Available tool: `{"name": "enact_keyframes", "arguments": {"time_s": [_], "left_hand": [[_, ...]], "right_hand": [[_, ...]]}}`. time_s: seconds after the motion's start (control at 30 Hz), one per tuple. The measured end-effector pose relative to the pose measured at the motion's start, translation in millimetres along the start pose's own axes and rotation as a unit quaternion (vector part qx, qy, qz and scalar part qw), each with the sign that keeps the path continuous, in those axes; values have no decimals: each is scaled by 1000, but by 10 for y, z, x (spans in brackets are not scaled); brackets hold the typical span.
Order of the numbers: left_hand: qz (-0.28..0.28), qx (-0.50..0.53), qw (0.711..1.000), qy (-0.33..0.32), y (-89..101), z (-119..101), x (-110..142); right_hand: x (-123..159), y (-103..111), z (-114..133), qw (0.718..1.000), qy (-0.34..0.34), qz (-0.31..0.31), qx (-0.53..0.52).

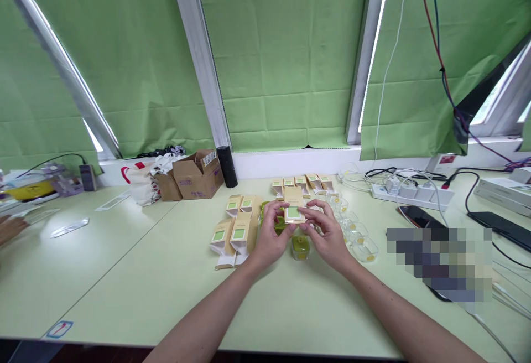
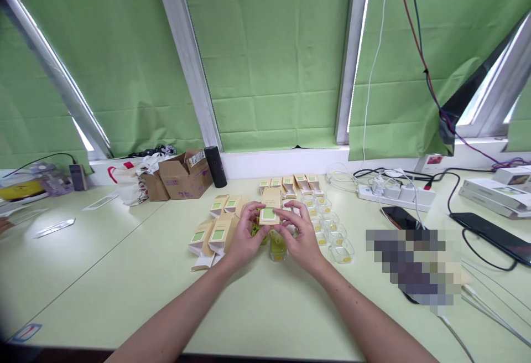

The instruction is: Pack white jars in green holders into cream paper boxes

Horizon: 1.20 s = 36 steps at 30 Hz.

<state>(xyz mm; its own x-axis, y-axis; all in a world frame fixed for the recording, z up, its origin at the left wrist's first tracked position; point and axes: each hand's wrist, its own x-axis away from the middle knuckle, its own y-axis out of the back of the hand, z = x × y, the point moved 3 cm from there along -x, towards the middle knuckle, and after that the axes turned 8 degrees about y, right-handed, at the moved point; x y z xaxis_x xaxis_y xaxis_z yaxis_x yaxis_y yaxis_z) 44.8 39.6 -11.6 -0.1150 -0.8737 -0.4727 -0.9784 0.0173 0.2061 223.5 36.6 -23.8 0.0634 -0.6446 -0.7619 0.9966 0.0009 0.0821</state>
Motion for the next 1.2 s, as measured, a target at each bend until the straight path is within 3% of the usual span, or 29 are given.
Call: {"name": "enact_keyframes", "arguments": {"time_s": [1.2], "left_hand": [[-12, -14, 1000, 16, -10, 23, 7]], "right_hand": [[-7, -10, -25, 1000, -6, -7, 13]]}}
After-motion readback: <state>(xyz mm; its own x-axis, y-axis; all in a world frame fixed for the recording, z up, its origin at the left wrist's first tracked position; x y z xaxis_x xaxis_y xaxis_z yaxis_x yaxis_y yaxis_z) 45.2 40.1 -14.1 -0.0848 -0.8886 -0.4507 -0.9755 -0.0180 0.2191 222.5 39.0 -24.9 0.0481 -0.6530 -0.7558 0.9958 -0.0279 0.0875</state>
